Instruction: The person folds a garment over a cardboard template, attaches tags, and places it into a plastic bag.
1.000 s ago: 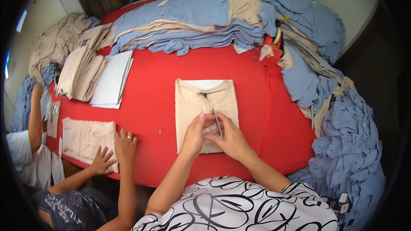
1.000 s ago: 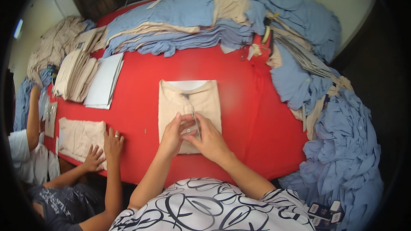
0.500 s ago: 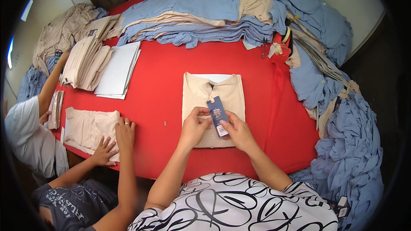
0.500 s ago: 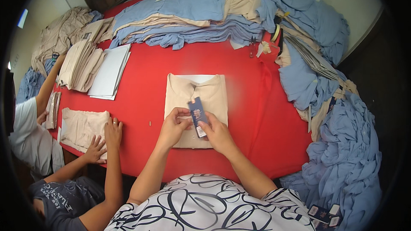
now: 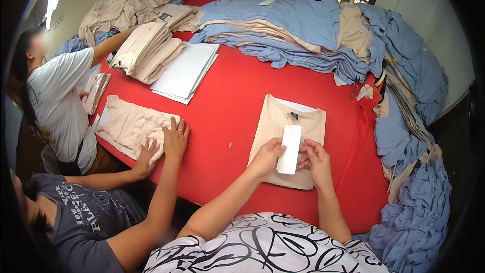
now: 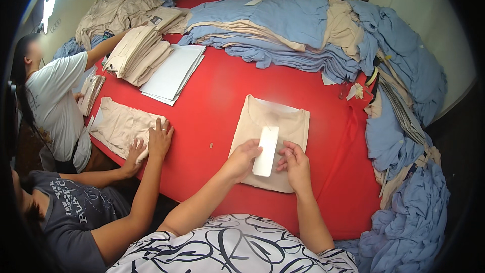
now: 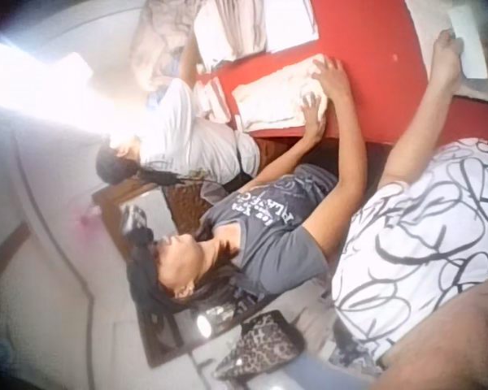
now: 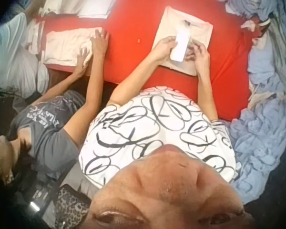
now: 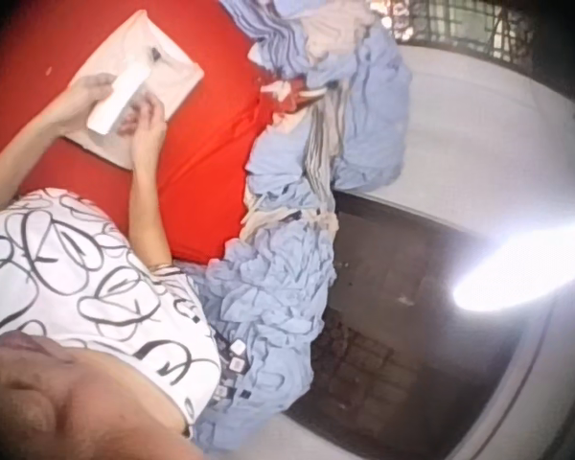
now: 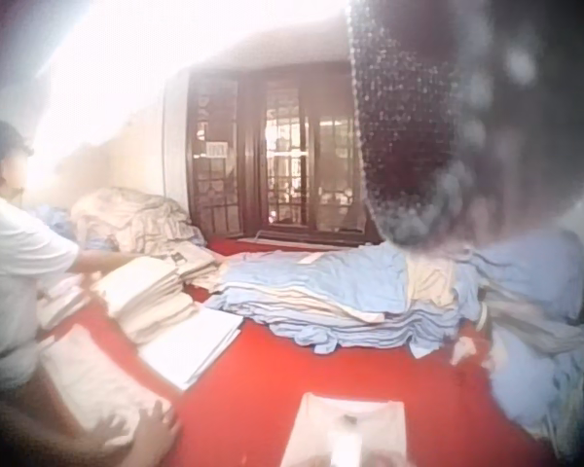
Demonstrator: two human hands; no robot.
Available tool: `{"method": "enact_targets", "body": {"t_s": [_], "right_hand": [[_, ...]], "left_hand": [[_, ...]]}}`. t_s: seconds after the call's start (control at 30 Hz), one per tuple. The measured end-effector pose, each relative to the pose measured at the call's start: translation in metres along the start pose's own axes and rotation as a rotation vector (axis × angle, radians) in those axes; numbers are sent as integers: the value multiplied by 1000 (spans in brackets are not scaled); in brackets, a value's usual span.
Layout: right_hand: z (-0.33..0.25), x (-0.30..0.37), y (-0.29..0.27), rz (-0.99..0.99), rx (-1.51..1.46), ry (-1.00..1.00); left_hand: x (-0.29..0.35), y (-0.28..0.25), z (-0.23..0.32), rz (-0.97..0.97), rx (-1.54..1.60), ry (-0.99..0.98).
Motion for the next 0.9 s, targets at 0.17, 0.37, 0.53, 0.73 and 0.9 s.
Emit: {"method": "enact_targets", "body": {"t_s": [0.17,0.37,0.53,0.73,0.9], "right_hand": [[-4,-2,26,-139,-457,217],[-1,-35,15,-129,-79,109],[-3,-28,16,-47,420,-12],[-18,-6,-12,96,681,-315],[-29,49,-86,314,780,-295]], "left_hand": [[11,21,-30,-529,623,-227],[57,16,-41,-408,-285,-351],[91,11,-6,-693,-1190,-24],[61,23,36,-90,-1485,516],[44,22,4,-167,-1680,758]]}}
Point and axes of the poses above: each hand's wrist, its own x-axis away from the middle knuckle, its own y-axis out of the palm, z = x × y, the point moved 5 cm from there along -x, towards the middle knuckle, and after that the axes turned 11 degrees about -x, right-handed, at the moved point
